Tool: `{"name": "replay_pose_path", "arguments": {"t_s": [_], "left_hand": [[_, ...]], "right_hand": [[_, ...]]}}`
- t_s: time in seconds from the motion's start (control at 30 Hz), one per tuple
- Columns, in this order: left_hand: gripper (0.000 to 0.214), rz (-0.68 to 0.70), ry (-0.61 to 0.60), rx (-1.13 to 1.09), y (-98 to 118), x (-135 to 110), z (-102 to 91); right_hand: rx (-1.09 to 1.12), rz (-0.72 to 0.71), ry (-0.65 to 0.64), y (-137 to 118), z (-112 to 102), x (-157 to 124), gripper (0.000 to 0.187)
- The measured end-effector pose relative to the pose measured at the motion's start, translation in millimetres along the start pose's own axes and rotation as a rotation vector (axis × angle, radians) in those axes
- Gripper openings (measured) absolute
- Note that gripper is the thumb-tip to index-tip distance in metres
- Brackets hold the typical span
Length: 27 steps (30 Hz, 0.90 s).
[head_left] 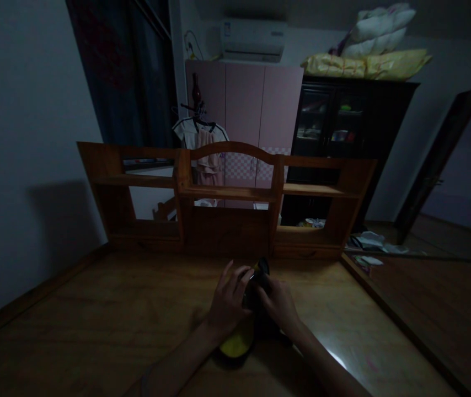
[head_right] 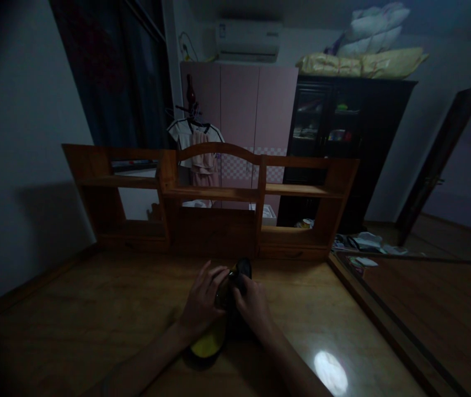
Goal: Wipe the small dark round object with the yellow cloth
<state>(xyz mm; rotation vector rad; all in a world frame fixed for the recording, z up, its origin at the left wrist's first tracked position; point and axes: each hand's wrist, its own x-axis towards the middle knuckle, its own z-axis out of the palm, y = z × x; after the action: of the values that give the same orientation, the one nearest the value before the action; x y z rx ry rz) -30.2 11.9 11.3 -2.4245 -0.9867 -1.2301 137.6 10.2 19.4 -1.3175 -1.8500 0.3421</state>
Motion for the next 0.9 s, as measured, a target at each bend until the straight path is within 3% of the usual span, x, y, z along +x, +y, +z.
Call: {"name": "replay_pose_path", "arguments": {"t_s": [0.23, 0.53, 0.77, 0.9], "left_hand": [[0.087, -0.044, -0.058, -0.03, 0.5, -0.1, -0.1], [0.083, -0.078, -0.032, -0.071, 1.1, 1.1, -0.3], [0.08, -0.227, -0.021, -0.175, 3.2, 0.3, 3.0], [0.075, -0.28, -0.011, -0.208, 5.9, 2.9, 1.1]], "right_hand": [[-0.155, 0.069, -0.023, 6.2, 2.0, 2.2, 0.018], [-0.334, -0.008, -0.04, 15.6, 1.2, 2.4, 0.021], [-0.262, -0.03, -0.028, 14.3, 0.1, 3.4, 0.03], [-0.077, -0.002, 0.012, 9.8, 1.1, 1.8, 0.034]]}}
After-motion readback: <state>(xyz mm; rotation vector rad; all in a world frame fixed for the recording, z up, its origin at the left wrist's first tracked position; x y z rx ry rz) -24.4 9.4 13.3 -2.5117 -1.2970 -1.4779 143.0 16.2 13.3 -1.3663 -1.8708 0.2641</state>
